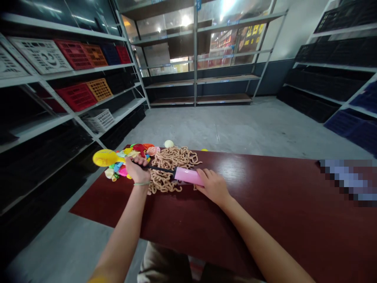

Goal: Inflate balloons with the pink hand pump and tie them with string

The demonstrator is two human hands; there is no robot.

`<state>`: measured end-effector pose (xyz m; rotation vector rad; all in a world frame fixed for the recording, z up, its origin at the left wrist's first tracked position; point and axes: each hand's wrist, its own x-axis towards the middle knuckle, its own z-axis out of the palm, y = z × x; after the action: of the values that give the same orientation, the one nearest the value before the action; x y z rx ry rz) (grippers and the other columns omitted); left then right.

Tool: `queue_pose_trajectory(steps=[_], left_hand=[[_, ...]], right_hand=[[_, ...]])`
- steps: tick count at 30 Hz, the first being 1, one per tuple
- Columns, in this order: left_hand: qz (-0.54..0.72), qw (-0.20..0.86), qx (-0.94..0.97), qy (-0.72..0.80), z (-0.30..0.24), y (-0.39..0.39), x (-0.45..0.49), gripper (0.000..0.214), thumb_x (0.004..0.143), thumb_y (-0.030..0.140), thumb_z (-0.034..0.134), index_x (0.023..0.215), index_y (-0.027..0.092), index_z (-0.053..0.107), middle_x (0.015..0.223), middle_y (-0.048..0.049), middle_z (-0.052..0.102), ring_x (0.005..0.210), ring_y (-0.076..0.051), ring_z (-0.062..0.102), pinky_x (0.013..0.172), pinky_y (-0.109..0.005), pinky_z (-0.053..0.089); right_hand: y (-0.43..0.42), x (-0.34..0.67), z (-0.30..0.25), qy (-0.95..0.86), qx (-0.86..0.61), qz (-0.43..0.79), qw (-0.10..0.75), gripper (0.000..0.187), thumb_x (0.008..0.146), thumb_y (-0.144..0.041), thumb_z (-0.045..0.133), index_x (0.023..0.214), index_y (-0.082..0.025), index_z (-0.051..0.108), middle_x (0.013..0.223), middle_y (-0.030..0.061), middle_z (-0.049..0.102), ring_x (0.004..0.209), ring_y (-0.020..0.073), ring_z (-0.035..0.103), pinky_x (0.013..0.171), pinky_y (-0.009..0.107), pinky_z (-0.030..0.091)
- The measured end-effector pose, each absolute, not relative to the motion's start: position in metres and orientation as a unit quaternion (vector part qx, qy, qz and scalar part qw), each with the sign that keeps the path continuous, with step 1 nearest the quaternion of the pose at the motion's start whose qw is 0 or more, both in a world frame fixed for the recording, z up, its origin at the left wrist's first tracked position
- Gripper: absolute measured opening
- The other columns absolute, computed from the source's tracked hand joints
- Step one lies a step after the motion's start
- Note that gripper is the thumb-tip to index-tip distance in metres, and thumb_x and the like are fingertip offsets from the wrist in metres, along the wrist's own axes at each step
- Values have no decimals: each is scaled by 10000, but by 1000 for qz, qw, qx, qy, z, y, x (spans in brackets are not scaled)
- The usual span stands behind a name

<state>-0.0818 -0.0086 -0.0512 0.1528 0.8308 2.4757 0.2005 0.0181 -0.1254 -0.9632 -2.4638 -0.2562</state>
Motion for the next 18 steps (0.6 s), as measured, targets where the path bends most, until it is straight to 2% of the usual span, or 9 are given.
queue_pose_trajectory(steps=[6, 9, 18], left_hand=[[867, 351, 114, 334, -68, 2, -21, 271, 875, 350, 557, 731, 213, 374, 580, 74, 335, 421, -59, 341, 393, -196, 267], [854, 384, 117, 331, -69, 1, -15, 278, 864, 363, 581, 738, 212, 385, 572, 75, 353, 420, -58, 360, 403, -198, 288], [895, 318, 54, 309, -58, -8, -90, 276, 888, 330, 530, 731, 215, 335, 565, 84, 304, 411, -49, 316, 409, -197, 255]], right_hand=[[6, 186, -130, -888, -360, -76, 275, 423, 867, -372, 557, 1239, -173, 525, 994, 77, 686, 811, 206, 628, 697, 307, 409], [6, 183, -127, -893, -354, -77, 266, 430, 877, -392, 554, 1249, -176, 525, 1014, 86, 689, 818, 208, 630, 701, 309, 407], [37, 215, -119, -902, -340, -140, 225, 452, 911, -420, 531, 1303, -195, 531, 1089, 107, 657, 909, 234, 583, 737, 320, 384]])
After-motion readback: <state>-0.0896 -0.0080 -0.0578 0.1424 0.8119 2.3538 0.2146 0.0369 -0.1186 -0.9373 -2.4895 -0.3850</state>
